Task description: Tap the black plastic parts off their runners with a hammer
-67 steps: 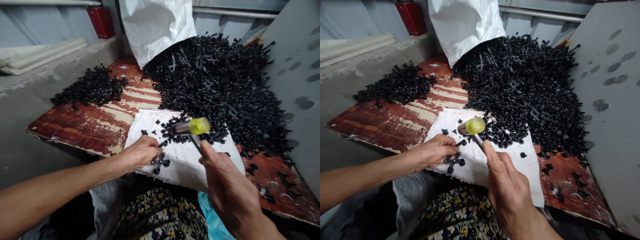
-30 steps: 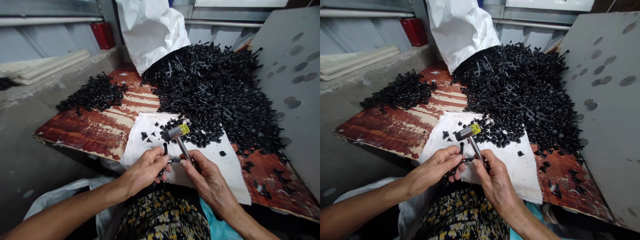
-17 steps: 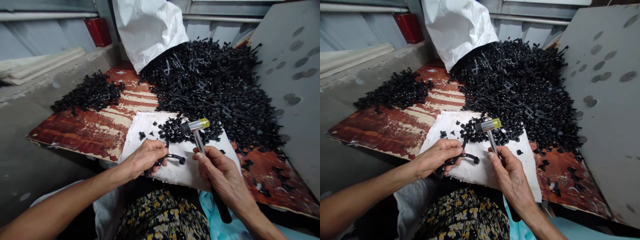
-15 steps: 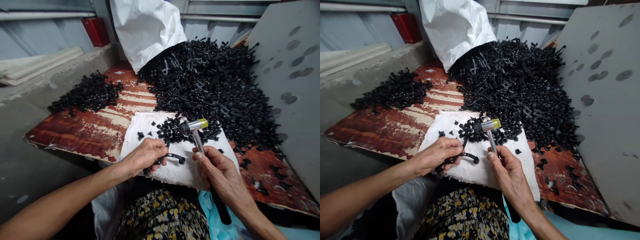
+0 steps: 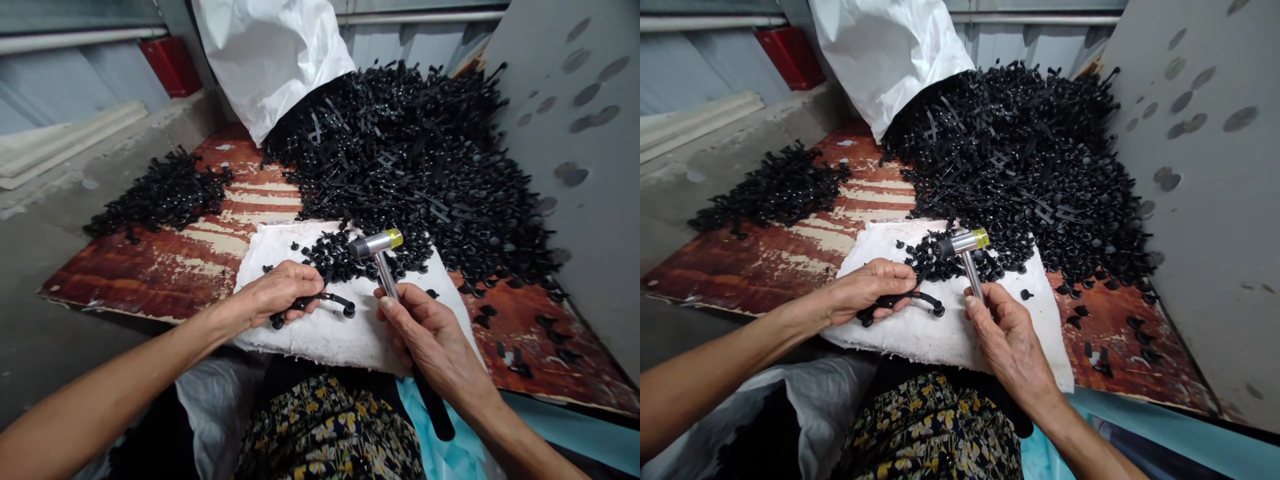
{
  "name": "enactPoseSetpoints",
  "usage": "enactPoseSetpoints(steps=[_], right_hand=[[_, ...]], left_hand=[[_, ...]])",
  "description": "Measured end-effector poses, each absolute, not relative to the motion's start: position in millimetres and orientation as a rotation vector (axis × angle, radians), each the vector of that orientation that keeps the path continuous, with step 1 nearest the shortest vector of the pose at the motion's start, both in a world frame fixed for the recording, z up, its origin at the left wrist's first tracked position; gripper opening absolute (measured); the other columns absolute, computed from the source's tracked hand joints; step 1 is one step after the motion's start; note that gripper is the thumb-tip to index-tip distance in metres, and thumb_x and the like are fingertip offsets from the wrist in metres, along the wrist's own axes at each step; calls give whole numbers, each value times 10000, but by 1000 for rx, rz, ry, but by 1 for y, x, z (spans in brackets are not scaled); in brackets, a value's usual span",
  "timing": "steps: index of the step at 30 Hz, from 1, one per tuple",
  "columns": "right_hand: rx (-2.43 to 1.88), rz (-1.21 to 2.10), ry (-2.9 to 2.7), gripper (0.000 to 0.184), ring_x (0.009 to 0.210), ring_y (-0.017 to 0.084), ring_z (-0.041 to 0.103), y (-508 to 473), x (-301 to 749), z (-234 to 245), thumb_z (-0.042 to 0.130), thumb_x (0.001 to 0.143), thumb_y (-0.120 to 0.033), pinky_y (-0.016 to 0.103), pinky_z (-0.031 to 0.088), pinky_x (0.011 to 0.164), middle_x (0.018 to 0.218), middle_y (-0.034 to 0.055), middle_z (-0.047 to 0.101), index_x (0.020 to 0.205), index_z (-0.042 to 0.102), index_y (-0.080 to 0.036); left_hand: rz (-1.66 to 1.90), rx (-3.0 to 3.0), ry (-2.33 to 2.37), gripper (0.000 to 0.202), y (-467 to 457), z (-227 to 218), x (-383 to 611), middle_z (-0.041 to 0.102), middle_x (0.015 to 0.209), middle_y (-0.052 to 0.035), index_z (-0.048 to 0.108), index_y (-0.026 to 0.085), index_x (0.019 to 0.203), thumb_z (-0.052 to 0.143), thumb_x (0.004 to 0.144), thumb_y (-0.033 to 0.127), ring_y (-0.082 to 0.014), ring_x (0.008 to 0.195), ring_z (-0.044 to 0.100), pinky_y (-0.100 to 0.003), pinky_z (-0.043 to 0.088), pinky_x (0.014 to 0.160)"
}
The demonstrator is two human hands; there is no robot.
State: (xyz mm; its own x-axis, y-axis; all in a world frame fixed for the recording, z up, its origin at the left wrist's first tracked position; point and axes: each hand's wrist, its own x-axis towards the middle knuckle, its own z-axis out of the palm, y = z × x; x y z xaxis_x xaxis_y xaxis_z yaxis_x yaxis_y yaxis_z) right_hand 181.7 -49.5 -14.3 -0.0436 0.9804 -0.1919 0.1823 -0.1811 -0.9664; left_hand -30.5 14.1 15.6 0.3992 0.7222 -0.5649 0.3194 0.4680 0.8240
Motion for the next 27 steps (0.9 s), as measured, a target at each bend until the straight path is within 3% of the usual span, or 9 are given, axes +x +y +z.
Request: enactPoseSetpoints(steps=[13, 27], right_hand=[[-1444, 1304, -1330, 251, 403, 91, 319, -48, 180, -10, 525, 875, -458, 213, 219, 346, 508, -80, 390, 829, 545, -212], [-1436, 1310, -1322, 224, 411, 94, 307, -49, 179, -8, 522, 887, -433, 224, 221, 360, 527, -78, 376, 860, 562, -215]], left_hand=[[364, 1100, 1166, 216, 17, 16, -31, 534, 489, 25, 522, 146, 637, 622, 699, 327, -20, 294, 349, -133, 203, 303], [325, 1180, 1212, 211, 16, 16, -32, 528, 488, 24, 514, 144, 613, 603, 700, 315, -17, 304, 340, -138, 196, 318]])
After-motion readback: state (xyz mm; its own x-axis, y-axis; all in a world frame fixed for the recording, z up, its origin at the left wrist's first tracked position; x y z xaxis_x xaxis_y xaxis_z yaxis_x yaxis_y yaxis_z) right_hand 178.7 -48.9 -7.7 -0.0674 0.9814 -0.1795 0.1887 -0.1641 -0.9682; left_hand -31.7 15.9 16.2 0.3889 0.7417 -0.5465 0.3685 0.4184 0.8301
